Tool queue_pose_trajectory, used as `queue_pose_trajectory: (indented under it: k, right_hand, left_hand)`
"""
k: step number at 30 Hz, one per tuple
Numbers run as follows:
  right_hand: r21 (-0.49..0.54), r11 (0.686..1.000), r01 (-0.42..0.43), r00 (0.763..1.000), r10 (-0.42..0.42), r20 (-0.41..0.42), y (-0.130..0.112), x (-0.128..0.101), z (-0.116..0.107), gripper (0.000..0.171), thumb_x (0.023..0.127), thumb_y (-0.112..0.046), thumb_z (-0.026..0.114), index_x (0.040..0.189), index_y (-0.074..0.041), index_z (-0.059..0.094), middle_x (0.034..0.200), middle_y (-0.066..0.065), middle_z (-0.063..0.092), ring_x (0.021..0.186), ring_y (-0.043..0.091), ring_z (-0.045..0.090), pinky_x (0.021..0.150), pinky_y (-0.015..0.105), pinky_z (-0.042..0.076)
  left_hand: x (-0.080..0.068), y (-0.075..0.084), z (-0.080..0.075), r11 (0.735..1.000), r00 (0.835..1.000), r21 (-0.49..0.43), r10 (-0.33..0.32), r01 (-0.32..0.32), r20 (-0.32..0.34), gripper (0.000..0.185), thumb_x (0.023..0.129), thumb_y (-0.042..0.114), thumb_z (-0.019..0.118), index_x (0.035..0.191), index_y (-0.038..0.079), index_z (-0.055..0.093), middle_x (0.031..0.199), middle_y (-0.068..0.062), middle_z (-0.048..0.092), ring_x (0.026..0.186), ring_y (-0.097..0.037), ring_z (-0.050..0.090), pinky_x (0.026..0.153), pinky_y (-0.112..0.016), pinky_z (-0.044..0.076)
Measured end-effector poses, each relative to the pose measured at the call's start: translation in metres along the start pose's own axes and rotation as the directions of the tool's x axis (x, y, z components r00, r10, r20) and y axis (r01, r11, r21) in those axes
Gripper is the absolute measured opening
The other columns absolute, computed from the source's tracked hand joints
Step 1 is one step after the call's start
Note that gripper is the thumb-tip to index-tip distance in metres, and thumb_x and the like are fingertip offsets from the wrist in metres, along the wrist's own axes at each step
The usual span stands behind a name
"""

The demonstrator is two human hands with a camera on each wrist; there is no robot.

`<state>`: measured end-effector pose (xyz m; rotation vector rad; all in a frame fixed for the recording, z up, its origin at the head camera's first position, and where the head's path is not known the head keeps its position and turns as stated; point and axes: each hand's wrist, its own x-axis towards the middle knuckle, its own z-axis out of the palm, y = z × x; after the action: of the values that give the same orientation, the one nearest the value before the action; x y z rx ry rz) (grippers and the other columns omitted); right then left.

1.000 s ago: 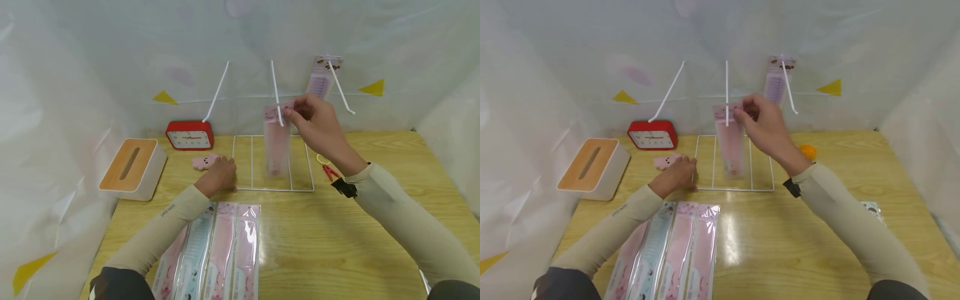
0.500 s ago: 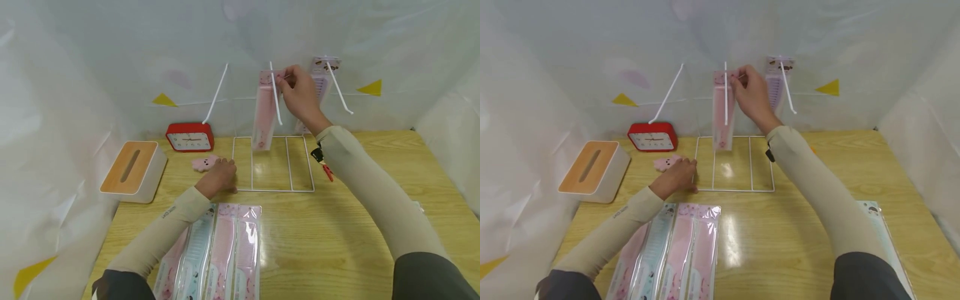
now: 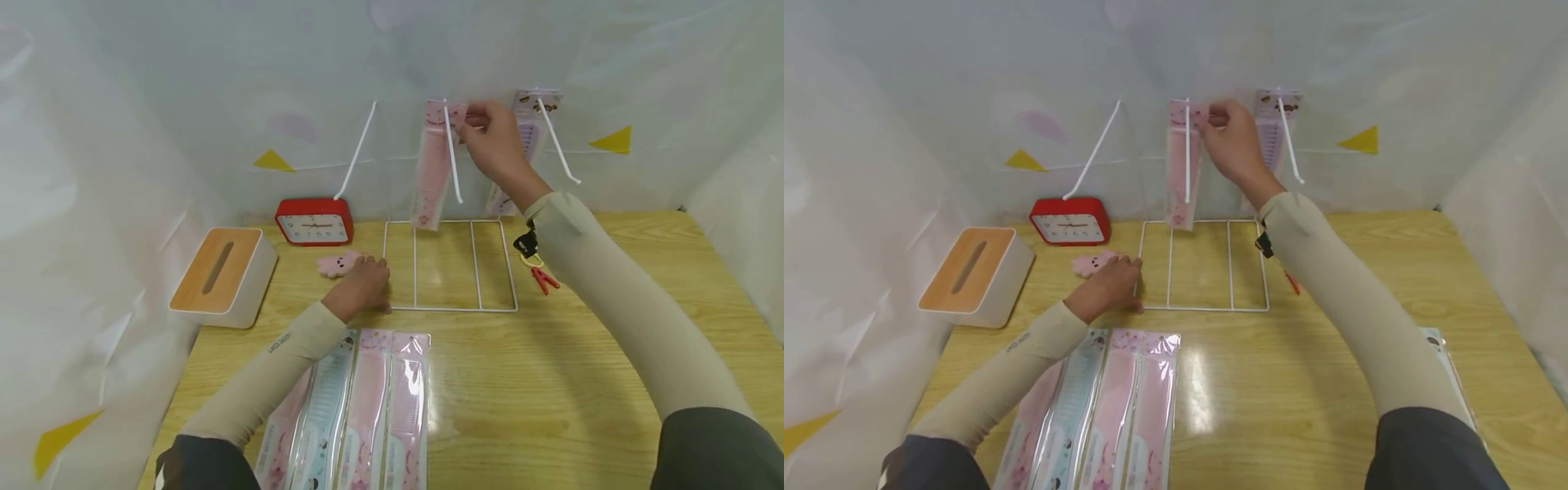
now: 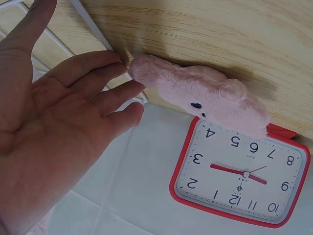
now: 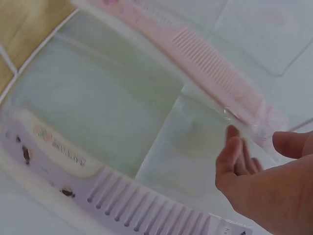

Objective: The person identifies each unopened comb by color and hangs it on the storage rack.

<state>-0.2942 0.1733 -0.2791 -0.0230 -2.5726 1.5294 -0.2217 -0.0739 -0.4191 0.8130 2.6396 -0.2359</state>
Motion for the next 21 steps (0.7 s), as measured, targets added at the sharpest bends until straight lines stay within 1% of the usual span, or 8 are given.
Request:
queue_pose_trajectory:
  k: [3, 7, 11, 14, 15, 16, 18, 21]
  right_hand:
    - [0.039, 0.999, -0.013, 0.998, 0.011, 0.054, 0.01, -0.023, -0.007, 0.052, 0.102, -0.022, 0.055, 0.147, -0.003, 0.04, 0.141, 0.013, 0.055, 0.12, 0.025, 0.056, 0.099, 0.034, 0.048]
    - [0.013, 1.0, -0.011, 0.989, 0.009, 0.149, 0.031, -0.063, -0.02, 0.058, 0.101, -0.022, 0.056, 0.15, -0.001, 0.034, 0.144, 0.019, 0.05, 0.125, 0.033, 0.053, 0.099, 0.044, 0.048]
    - [-0.043, 0.999, 0.002, 0.966, 0.009, 0.258, 0.057, -0.102, -0.04, 0.062, 0.101, -0.025, 0.056, 0.152, -0.001, 0.03, 0.147, 0.022, 0.046, 0.126, 0.039, 0.053, 0.097, 0.053, 0.048]
    - [-0.125, 0.992, 0.03, 0.949, 0.011, 0.316, 0.081, -0.128, -0.062, 0.062, 0.103, -0.025, 0.056, 0.152, -0.001, 0.028, 0.147, 0.024, 0.044, 0.126, 0.043, 0.052, 0.097, 0.057, 0.046]
    - [-0.146, 0.988, 0.046, 0.945, 0.005, 0.327, 0.09, -0.136, -0.07, 0.061, 0.103, -0.024, 0.056, 0.152, 0.001, 0.029, 0.145, 0.026, 0.045, 0.125, 0.045, 0.052, 0.097, 0.054, 0.047]
    - [-0.168, 0.985, 0.049, 0.942, 0.01, 0.335, 0.1, -0.144, -0.079, 0.06, 0.103, -0.023, 0.056, 0.151, 0.001, 0.03, 0.144, 0.026, 0.045, 0.124, 0.046, 0.052, 0.096, 0.048, 0.049]
    - [-0.227, 0.972, 0.06, 0.937, 0.024, 0.348, 0.12, -0.16, -0.098, 0.059, 0.103, -0.022, 0.056, 0.15, 0.002, 0.031, 0.143, 0.027, 0.046, 0.122, 0.046, 0.052, 0.091, 0.03, 0.051]
    - [-0.297, 0.953, 0.052, 0.935, 0.058, 0.351, 0.151, -0.181, -0.127, 0.058, 0.103, -0.02, 0.057, 0.149, 0.006, 0.033, 0.141, 0.029, 0.045, 0.12, 0.047, 0.05, 0.077, 0.007, 0.043]
  left_hand:
    - [0.0, 0.0, 0.0, 1.0, 1.0, -0.005, -0.004, 0.004, 0.018, 0.062, 0.078, 0.047, 0.083, 0.115, 0.0, 0.067, 0.139, -0.018, 0.056, 0.121, -0.034, 0.053, 0.111, -0.045, 0.037]
    - [-0.002, -0.002, 0.001, 1.0, 1.0, -0.007, -0.009, 0.01, 0.029, 0.061, 0.079, 0.047, 0.083, 0.114, 0.0, 0.067, 0.137, -0.017, 0.056, 0.12, -0.033, 0.054, 0.111, -0.044, 0.037]
    - [-0.005, -0.004, 0.0, 1.0, 0.999, -0.008, -0.021, 0.021, 0.038, 0.065, 0.079, 0.047, 0.082, 0.119, -0.001, 0.065, 0.143, -0.018, 0.052, 0.125, -0.034, 0.052, 0.114, -0.046, 0.034]
    - [-0.006, -0.003, -0.001, 1.0, 0.999, -0.008, -0.017, 0.017, 0.036, 0.065, 0.08, 0.047, 0.082, 0.12, -0.001, 0.065, 0.145, -0.019, 0.05, 0.126, -0.035, 0.051, 0.114, -0.046, 0.034]
    - [-0.006, -0.003, -0.001, 1.0, 0.999, -0.007, -0.015, 0.015, 0.035, 0.064, 0.08, 0.046, 0.082, 0.12, -0.001, 0.065, 0.144, -0.019, 0.051, 0.125, -0.035, 0.052, 0.114, -0.046, 0.034]
    - [-0.007, -0.002, -0.002, 1.0, 0.999, -0.01, -0.012, 0.012, 0.035, 0.063, 0.08, 0.046, 0.082, 0.119, -0.001, 0.066, 0.142, -0.019, 0.053, 0.124, -0.035, 0.052, 0.114, -0.046, 0.034]
    - [-0.008, -0.001, -0.001, 1.0, 0.999, -0.01, -0.007, 0.008, 0.034, 0.061, 0.08, 0.045, 0.083, 0.117, -0.001, 0.066, 0.137, -0.018, 0.056, 0.123, -0.034, 0.053, 0.114, -0.046, 0.035]
    - [-0.009, 0.001, -0.001, 1.0, 1.0, -0.009, 0.002, -0.002, 0.029, 0.058, 0.08, 0.044, 0.083, 0.114, 0.0, 0.066, 0.128, -0.016, 0.059, 0.119, -0.033, 0.054, 0.113, -0.046, 0.036]
